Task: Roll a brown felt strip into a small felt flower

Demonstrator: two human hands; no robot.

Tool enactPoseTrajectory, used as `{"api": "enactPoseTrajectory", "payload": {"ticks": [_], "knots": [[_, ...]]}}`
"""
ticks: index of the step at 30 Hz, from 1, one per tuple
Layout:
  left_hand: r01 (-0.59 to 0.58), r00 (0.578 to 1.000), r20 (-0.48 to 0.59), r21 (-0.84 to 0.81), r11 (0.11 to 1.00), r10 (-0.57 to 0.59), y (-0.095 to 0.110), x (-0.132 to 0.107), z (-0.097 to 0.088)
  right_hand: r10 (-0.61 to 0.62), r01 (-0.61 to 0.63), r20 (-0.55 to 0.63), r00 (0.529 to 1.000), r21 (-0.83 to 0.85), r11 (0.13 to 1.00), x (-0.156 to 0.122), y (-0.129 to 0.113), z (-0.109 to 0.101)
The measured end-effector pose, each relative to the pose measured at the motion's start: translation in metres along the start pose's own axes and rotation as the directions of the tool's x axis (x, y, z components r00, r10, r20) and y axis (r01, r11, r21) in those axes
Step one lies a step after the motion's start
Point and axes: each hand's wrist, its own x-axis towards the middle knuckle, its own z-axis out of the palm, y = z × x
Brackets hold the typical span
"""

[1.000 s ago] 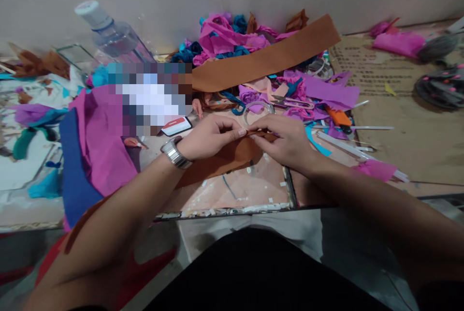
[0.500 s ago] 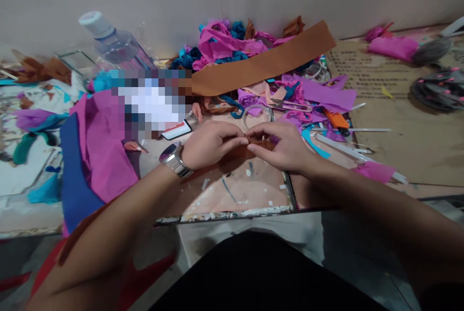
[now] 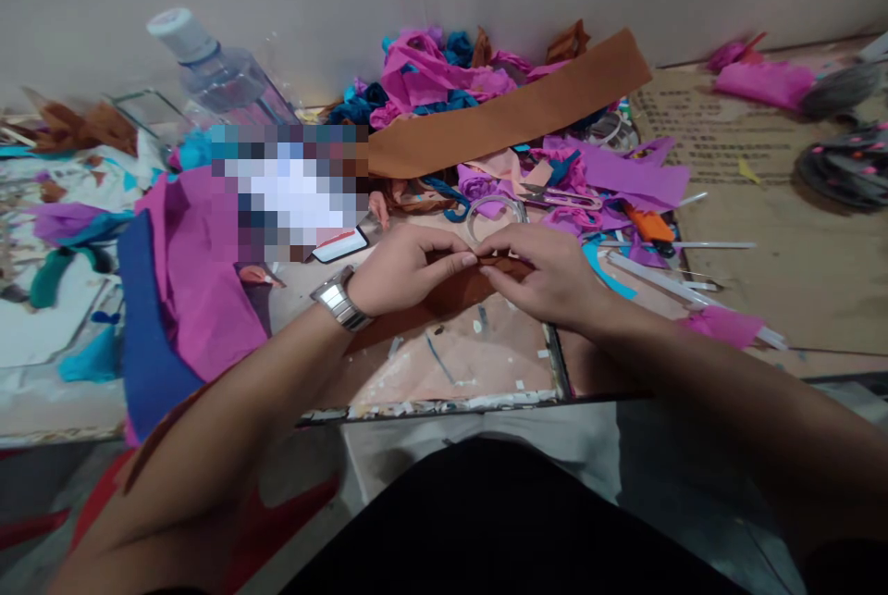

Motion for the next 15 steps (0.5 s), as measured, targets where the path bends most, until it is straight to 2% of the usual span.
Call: {"api": "enactPoseTrajectory", "payload": {"ticks": [6,15], "knots": [[0.021,0.996,-0.09,-0.048,0.999,-0.026,-0.002,0.0,0.004,-0.019,0.019,-0.009,1.0,-0.058,0.998,0.001,0.003,-0.001],[0.064,0.993,-0.097,-0.078,0.995,-0.071,0.008,0.001,0.005,-0.061,0.056,-0.046,0.997,-0.104,0.993,0.0,0.006,0.0]]}}
